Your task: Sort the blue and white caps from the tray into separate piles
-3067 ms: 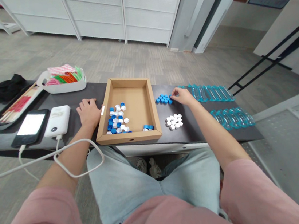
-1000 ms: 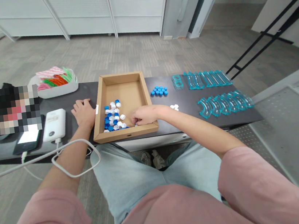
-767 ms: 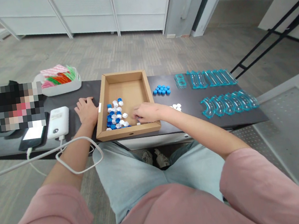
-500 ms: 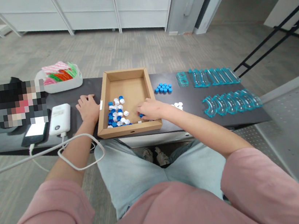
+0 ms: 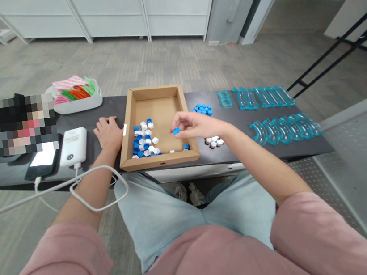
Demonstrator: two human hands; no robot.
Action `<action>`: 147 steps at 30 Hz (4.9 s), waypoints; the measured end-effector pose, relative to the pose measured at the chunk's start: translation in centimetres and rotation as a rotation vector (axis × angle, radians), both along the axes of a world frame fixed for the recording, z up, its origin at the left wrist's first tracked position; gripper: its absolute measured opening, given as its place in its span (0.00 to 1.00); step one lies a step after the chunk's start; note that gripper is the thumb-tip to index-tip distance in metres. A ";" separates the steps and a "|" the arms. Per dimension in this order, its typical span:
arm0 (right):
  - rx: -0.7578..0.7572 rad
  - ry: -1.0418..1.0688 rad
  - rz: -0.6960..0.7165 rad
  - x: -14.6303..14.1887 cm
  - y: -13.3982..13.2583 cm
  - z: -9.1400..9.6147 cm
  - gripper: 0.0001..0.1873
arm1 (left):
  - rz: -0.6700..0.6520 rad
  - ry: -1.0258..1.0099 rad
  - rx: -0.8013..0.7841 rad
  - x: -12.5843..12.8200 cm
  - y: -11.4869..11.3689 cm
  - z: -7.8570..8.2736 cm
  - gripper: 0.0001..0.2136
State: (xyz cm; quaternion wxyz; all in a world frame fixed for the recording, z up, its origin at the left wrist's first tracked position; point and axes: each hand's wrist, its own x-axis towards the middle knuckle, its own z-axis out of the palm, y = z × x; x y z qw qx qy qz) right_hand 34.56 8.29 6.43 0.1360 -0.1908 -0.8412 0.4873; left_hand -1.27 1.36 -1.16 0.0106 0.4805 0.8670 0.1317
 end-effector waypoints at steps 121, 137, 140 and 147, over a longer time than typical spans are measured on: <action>0.349 -0.131 -0.991 15.6 -6.3 -9.8 0.18 | -0.007 -0.069 -0.057 0.7 -0.5 1.4 0.31; 0.392 0.075 -0.212 -0.9 -4.8 -0.9 0.10 | -0.001 -0.007 -0.020 0.5 -0.2 0.7 0.31; 0.410 -0.157 -0.142 -7.3 -2.9 -1.7 0.07 | -0.001 0.003 -0.006 0.6 -0.3 0.7 0.31; 0.385 -0.325 -0.007 -10.9 -2.0 -5.1 0.08 | -0.008 -0.008 0.018 0.5 0.0 0.4 0.30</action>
